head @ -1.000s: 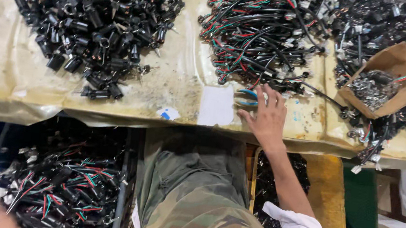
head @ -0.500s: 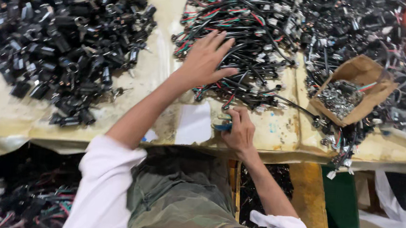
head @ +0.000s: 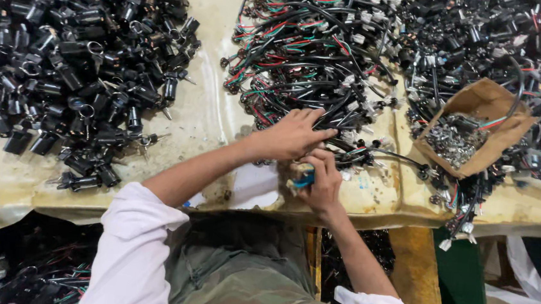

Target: The person repeatedly picks small black cylindrical components and wire harnesses from a table, uses pliers to strip or crimp wire ends, and places the assembled units into a bin below. The process is continuous and repetitive, with the person handling multiple similar components throughout the clip.

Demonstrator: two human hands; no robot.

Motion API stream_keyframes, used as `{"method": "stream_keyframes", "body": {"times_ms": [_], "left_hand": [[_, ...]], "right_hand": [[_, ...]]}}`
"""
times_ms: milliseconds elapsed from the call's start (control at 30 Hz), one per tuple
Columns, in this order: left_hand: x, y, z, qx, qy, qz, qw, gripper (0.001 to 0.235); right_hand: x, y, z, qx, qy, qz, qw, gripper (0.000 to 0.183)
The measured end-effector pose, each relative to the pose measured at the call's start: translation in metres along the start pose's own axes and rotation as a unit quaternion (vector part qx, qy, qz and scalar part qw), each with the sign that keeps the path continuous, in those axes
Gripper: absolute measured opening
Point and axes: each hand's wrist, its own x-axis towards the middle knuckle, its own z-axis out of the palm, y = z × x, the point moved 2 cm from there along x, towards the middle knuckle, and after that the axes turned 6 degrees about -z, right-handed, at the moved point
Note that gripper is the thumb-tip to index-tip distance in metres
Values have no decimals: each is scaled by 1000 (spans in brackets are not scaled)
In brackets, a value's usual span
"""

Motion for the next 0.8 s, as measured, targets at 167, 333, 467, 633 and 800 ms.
{"method": "stream_keyframes", "body": {"times_ms": [167,333,467,633,800], "left_hand": [[28,-128,-108,88,158,-154,971,26],[-58,-251,-175,396,116,-425,806,93],[-97,-261,-148,365,62,-428,824,83],[-89,-212,-132,359,-18,-452,816,61],[-103,-141,-116,306,1,-412,858,63]], "right_hand": [[18,28,2,-113,-57,33,991,36],[39,53,-12,-98,-79,44,991,27],[45,51,-24,-63,-63,91,992,29],[68,11,3,-34,33,122,991,30],[109,4,71,-117,-111,169,972,29]]}}
